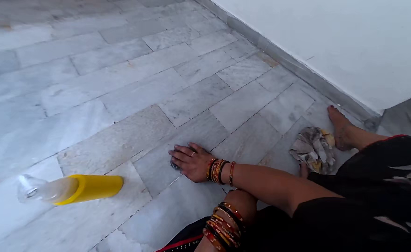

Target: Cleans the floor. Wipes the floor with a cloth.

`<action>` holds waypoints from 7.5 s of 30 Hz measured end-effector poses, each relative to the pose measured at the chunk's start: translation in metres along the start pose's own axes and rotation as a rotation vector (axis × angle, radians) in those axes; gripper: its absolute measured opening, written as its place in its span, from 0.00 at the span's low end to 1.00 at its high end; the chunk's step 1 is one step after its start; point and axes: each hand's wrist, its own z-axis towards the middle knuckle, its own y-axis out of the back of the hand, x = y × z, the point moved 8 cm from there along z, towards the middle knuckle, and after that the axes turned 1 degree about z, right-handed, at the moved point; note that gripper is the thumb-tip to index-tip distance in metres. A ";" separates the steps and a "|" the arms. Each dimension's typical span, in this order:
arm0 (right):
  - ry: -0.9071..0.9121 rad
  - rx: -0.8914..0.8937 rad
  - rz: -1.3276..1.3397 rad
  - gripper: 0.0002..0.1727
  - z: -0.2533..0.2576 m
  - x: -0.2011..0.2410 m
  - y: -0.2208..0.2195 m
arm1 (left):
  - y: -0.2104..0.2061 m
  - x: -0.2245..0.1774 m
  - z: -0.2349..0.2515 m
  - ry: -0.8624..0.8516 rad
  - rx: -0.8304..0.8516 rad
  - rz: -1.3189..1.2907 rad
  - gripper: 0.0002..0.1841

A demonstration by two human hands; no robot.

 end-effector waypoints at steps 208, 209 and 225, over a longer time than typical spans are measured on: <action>-1.024 -0.264 0.033 0.42 -0.100 -0.243 0.056 | 0.093 0.155 -0.113 -0.056 -1.395 -0.814 0.13; -0.970 -0.254 0.037 0.42 -0.082 -0.226 0.053 | 0.093 0.156 -0.115 -0.050 -1.407 -0.813 0.13; -0.466 -0.061 0.134 0.37 -0.079 -0.054 -0.003 | 0.082 0.166 -0.134 0.125 -1.475 -0.797 0.13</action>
